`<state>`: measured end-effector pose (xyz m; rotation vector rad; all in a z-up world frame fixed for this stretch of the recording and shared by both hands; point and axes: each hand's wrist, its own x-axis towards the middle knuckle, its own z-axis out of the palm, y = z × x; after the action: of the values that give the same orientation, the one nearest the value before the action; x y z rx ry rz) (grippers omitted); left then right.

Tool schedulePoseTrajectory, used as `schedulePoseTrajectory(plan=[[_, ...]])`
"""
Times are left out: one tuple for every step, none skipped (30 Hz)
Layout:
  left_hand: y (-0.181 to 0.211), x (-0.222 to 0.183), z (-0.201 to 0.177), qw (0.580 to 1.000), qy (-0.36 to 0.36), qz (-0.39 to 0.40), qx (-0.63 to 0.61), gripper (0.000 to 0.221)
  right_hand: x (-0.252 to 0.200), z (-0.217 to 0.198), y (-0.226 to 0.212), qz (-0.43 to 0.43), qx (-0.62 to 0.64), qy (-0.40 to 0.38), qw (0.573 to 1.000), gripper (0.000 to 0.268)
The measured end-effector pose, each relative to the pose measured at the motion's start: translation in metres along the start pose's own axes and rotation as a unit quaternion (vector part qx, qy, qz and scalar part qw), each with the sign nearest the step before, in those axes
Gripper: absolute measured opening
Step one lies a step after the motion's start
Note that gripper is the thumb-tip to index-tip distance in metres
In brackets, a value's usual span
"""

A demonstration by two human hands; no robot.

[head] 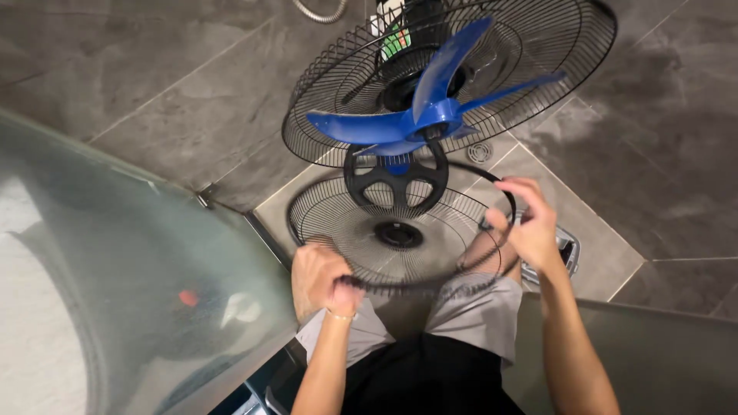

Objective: The recorder dismantles a floor fan in a bathroom for cleaning.

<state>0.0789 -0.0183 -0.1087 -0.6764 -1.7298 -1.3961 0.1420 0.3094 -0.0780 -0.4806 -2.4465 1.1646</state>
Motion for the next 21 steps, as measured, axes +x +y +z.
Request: schedulePoseTrajectory(plan=[[0.006, 0.002, -0.002, 1.000, -0.004, -0.002, 0.000, 0.032, -0.007, -0.005, 0.008, 0.004, 0.000, 0.000, 1.000, 0.039], [0.014, 0.005, -0.005, 1.000, 0.005, 0.009, -0.009, 0.045, -0.015, -0.010, 0.016, -0.029, 0.086, -0.042, 0.995, 0.048], [0.022, 0.008, -0.007, 1.000, 0.013, 0.020, -0.018, 0.060, -0.023, -0.015, 0.023, -0.062, 0.171, -0.081, 0.980, 0.058], [0.023, 0.006, -0.009, 1.000, 0.009, 0.018, -0.018, 0.060, -0.029, -0.019, 0.031, -0.058, 0.172, -0.081, 0.980, 0.058], [0.025, 0.003, -0.011, 0.999, 0.019, 0.023, -0.022, 0.068, -0.036, -0.023, 0.039, -0.053, 0.186, -0.082, 0.978, 0.061], [0.027, 0.001, -0.014, 0.999, 0.029, 0.026, -0.025, 0.075, -0.042, -0.027, 0.046, -0.047, 0.200, -0.083, 0.975, 0.063], [0.026, -0.001, -0.015, 0.999, 0.025, 0.024, -0.026, 0.075, -0.048, -0.028, 0.051, -0.043, 0.200, -0.082, 0.975, 0.063], [0.027, -0.003, -0.017, 0.999, 0.035, 0.020, -0.028, 0.077, -0.054, -0.030, 0.056, -0.025, 0.242, -0.077, 0.967, 0.063], [0.028, -0.006, -0.019, 0.998, 0.045, 0.016, -0.030, 0.079, -0.060, -0.033, 0.061, -0.007, 0.282, -0.072, 0.957, 0.064], [0.027, -0.007, -0.018, 0.998, 0.045, 0.016, -0.030, 0.079, -0.061, -0.033, 0.063, -0.006, 0.283, -0.072, 0.956, 0.064], [0.026, -0.009, -0.018, 0.998, 0.046, 0.017, -0.035, 0.080, -0.063, -0.033, 0.065, 0.034, 0.298, -0.059, 0.952, 0.070], [0.026, -0.011, -0.019, 0.998, 0.047, 0.016, -0.041, 0.080, -0.066, -0.034, 0.067, 0.076, 0.312, -0.046, 0.946, 0.076], [0.027, -0.011, -0.018, 0.998, 0.045, 0.016, -0.041, 0.080, -0.067, -0.033, 0.064, 0.077, 0.313, -0.046, 0.946, 0.076], [0.028, -0.011, -0.017, 0.998, 0.040, 0.016, -0.041, 0.080, -0.068, -0.034, 0.062, 0.145, 0.304, -0.046, 0.941, 0.076], [0.029, -0.011, -0.015, 0.998, 0.036, 0.016, -0.042, 0.081, -0.069, -0.034, 0.059, 0.211, 0.294, -0.046, 0.931, 0.076], [0.027, -0.012, -0.013, 0.998, 0.034, 0.015, -0.043, 0.081, -0.069, -0.031, 0.057, 0.212, 0.293, -0.045, 0.931, 0.076], [0.026, -0.012, -0.010, 0.999, 0.034, 0.017, -0.039, 0.080, -0.069, -0.028, 0.055, 0.255, 0.330, -0.029, 0.908, 0.075], [0.025, -0.013, -0.009, 0.999, 0.032, 0.019, -0.036, 0.080, -0.071, -0.025, 0.052, 0.298, 0.366, -0.013, 0.882, 0.075], [0.026, -0.014, -0.008, 0.999, 0.031, 0.017, -0.037, 0.080, -0.072, -0.022, 0.052, 0.300, 0.365, -0.012, 0.881, 0.075], [0.025, -0.014, -0.005, 0.999, 0.031, 0.020, -0.036, 0.080, -0.072, -0.018, 0.052, 0.332, 0.410, -0.014, 0.849, 0.071], [0.025, -0.014, -0.002, 0.999, 0.032, 0.023, -0.034, 0.080, -0.071, -0.015, 0.052, 0.363, 0.453, -0.017, 0.814, 0.068]])
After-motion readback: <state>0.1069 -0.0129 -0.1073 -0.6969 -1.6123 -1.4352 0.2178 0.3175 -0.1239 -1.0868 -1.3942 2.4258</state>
